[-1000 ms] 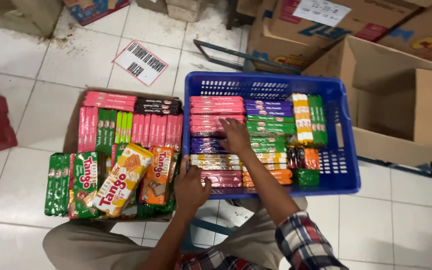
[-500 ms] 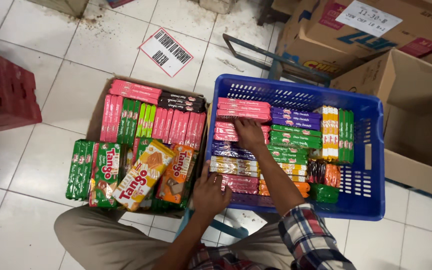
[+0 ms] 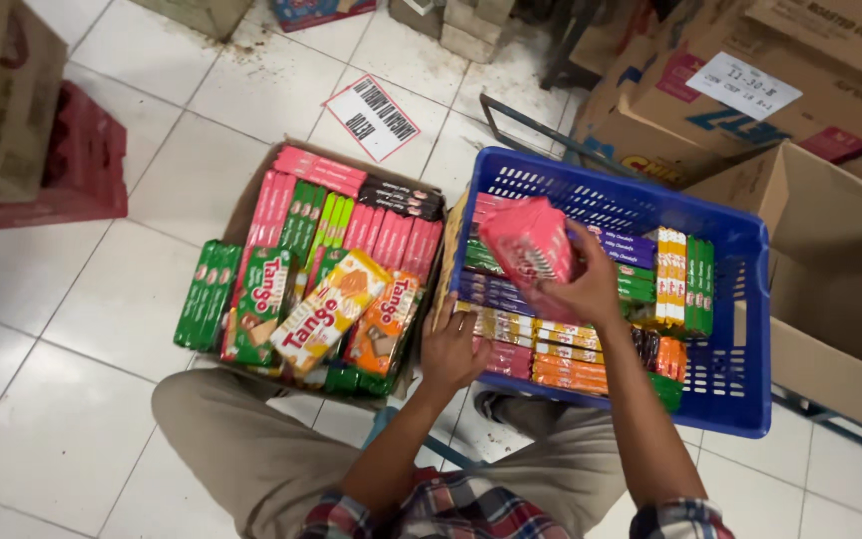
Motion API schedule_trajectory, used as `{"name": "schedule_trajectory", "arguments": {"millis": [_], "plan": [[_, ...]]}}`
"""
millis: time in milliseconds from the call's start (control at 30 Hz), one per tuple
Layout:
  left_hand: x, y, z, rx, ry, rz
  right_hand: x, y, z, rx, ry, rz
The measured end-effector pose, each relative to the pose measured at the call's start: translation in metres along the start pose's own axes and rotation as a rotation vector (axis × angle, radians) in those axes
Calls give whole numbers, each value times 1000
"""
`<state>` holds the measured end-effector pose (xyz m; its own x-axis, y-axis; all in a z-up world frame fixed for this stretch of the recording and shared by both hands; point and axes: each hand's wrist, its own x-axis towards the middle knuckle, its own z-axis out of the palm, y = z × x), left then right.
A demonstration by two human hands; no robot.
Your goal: The person sits on the floor and transfers colorful snack packets from a cardboard box into a blue plastic basket. They pick up packets by hand, arrange them in rows, and occasionally adjust the basket's position to continue filling it.
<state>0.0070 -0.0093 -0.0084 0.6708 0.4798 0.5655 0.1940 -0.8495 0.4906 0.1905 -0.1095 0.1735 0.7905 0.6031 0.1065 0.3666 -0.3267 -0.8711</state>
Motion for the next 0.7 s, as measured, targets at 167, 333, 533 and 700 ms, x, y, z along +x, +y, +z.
{"name": "schedule_trajectory", "arguments": {"millis": [167,333,533,700], "plan": [[17,2,-45,-602,-88,-387,-41,-27,35,153,59,92],[85,37,-191,-950,-192,-697,-72,-35,107,291,58,150],[91,-27,-237,-912,-178,-819,-85,-52,169,539,-239,140],[117,-101,-217,-563,-173,-782,-87,-31,198,-599,-84,-240]]}}
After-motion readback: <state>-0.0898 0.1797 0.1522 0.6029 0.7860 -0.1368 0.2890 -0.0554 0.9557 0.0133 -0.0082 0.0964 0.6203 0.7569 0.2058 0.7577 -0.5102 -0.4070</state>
